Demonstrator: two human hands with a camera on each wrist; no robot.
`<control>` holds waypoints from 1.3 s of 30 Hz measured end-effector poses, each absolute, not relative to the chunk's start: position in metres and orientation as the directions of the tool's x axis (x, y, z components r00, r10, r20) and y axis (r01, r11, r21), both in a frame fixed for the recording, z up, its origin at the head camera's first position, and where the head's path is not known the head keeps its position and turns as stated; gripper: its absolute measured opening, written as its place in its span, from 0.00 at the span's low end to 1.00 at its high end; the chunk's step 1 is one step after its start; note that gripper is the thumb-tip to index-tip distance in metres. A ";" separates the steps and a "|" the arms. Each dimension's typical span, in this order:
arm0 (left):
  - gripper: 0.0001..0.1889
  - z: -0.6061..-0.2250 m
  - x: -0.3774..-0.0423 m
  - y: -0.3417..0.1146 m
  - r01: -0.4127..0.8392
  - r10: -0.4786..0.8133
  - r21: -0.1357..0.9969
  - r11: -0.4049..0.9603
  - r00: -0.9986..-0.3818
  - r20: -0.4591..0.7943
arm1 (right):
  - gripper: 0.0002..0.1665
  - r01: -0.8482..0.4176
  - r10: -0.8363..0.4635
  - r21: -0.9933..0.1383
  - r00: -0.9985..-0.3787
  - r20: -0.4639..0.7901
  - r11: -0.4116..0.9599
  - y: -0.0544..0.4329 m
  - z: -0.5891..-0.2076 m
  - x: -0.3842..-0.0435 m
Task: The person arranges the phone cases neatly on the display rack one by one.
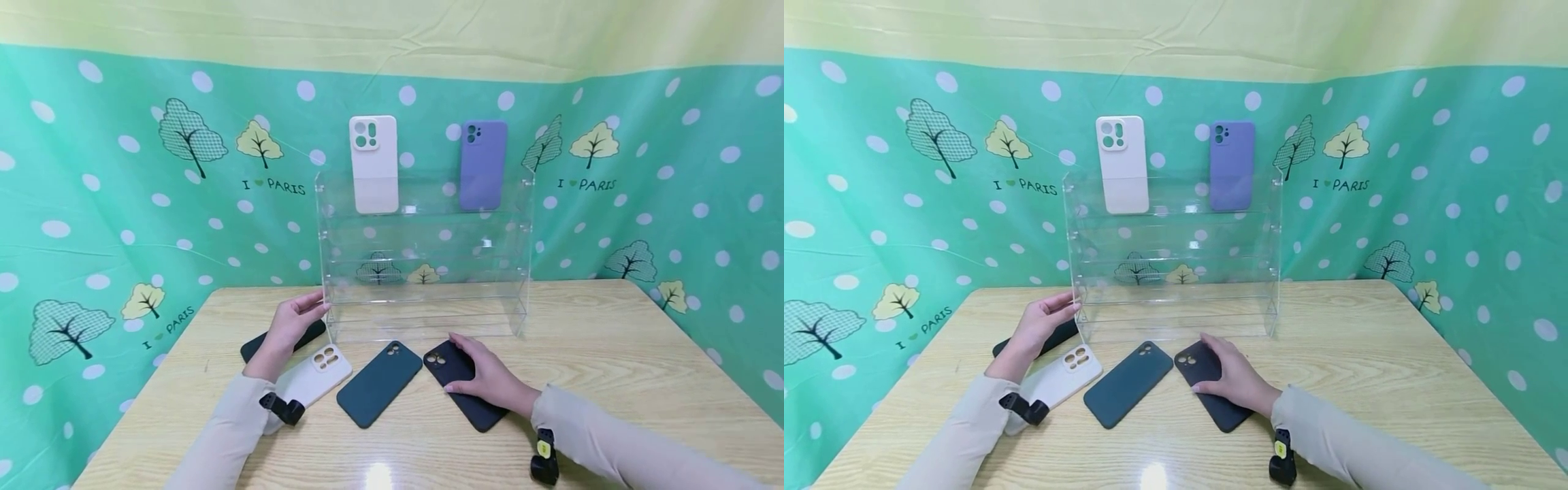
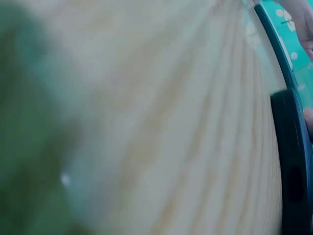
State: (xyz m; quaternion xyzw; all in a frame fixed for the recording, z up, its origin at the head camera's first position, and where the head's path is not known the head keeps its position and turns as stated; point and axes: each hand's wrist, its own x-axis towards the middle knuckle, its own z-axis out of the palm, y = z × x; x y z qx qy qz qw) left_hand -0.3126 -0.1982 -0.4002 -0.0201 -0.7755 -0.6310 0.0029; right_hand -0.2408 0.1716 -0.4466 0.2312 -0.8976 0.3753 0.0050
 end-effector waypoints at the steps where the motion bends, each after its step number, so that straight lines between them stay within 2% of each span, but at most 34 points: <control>1: 0.26 -0.400 -0.312 -0.198 0.037 0.027 0.978 0.203 -0.999 0.032 | 0.55 -0.396 -0.392 -0.677 -0.904 0.170 0.620 0.172 -0.447 -0.241; 6: 0.27 -0.400 -0.312 -0.198 0.039 0.027 0.979 0.200 -0.999 0.034 | 0.59 -0.306 -0.332 -0.689 -0.938 0.099 0.657 0.172 -0.447 -0.241; 12: 0.28 -0.399 -0.313 -0.199 0.054 0.036 0.978 0.199 -0.998 0.048 | 0.60 -0.301 -0.338 -0.682 -0.938 0.084 0.667 0.172 -0.446 -0.243; 17: 0.27 -0.398 -0.312 -0.199 0.053 0.037 0.977 0.206 -0.998 0.047 | 0.58 -0.287 -0.348 -0.723 -0.935 0.069 0.628 0.172 -0.445 -0.246; 32: 0.25 -0.398 -0.312 -0.200 0.049 0.028 0.978 0.203 -0.999 0.045 | 0.59 -0.308 -0.351 -0.759 -0.930 0.112 0.573 0.169 -0.444 -0.245; 36: 0.25 -0.399 -0.312 -0.199 0.047 0.023 0.977 0.209 -0.999 0.043 | 0.55 -0.272 -0.286 -0.755 -0.951 0.117 0.597 0.169 -0.442 -0.244; 39: 0.25 -0.399 -0.312 -0.199 0.045 0.021 0.977 0.208 -0.999 0.041 | 0.46 -0.241 -0.202 -0.750 -0.969 0.145 0.616 0.169 -0.441 -0.244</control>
